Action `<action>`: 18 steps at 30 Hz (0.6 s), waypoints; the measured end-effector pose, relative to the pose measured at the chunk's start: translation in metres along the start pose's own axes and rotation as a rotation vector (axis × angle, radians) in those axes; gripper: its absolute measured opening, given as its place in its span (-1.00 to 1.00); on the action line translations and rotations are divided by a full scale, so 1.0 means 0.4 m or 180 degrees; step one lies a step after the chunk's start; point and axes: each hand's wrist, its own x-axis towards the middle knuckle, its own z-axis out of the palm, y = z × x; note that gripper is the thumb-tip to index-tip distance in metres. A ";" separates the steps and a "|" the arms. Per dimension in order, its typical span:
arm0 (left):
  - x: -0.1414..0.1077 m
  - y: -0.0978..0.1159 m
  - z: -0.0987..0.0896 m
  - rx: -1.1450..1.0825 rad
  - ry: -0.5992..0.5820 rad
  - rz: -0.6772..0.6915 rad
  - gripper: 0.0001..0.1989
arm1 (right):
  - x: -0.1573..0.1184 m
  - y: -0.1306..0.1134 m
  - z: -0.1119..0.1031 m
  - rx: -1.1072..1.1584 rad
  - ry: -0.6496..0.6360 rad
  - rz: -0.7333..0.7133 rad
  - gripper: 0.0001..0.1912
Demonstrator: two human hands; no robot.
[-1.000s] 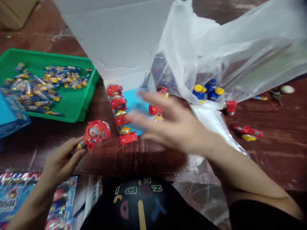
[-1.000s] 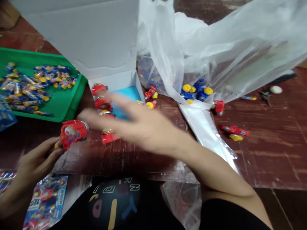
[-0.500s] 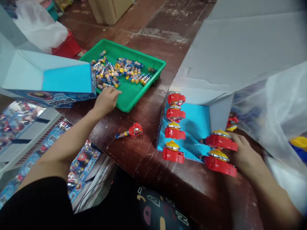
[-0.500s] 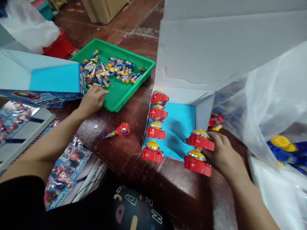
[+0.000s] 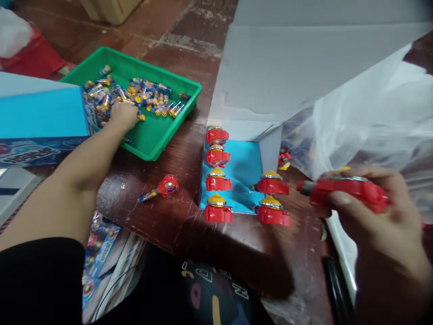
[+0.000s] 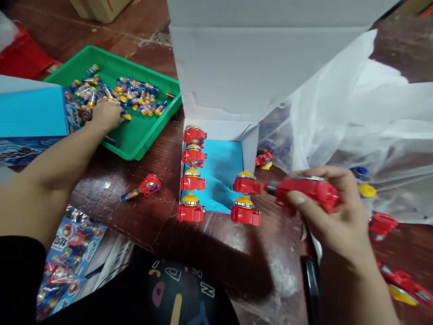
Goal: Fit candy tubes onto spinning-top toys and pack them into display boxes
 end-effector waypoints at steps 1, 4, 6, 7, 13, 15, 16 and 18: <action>-0.012 0.011 -0.011 0.0007 0.0053 0.0017 -0.67 | 0.008 -0.038 0.012 -0.0011 -0.0133 -0.0299 -0.53; -0.105 0.090 -0.066 -0.0630 0.0597 0.0302 -0.75 | 0.036 -0.139 0.026 -0.0357 -0.0576 -0.1361 -0.57; -0.222 0.177 -0.108 -0.1728 0.0965 0.0821 -0.76 | 0.046 -0.184 0.032 -0.0307 -0.0865 -0.1790 -0.61; -0.293 0.225 -0.127 -0.2328 0.0928 0.1177 -0.74 | 0.048 -0.200 0.040 -0.0179 -0.0986 -0.1939 -0.59; -0.614 0.437 -0.199 -0.3316 -0.0540 0.2562 -0.76 | 0.025 -0.213 0.147 0.0817 -0.1420 -0.2011 -0.49; -0.640 0.465 -0.200 -0.3596 -0.0596 0.2629 -0.81 | 0.007 -0.205 0.164 0.0929 -0.1539 -0.1912 -0.52; -0.646 0.471 -0.198 -0.3683 -0.0558 0.2662 -0.83 | -0.004 -0.202 0.167 0.0964 -0.1591 -0.1892 -0.52; -0.655 0.476 -0.192 -0.3597 -0.0294 0.2761 -0.86 | -0.029 -0.197 0.164 0.1079 -0.1657 -0.1792 -0.52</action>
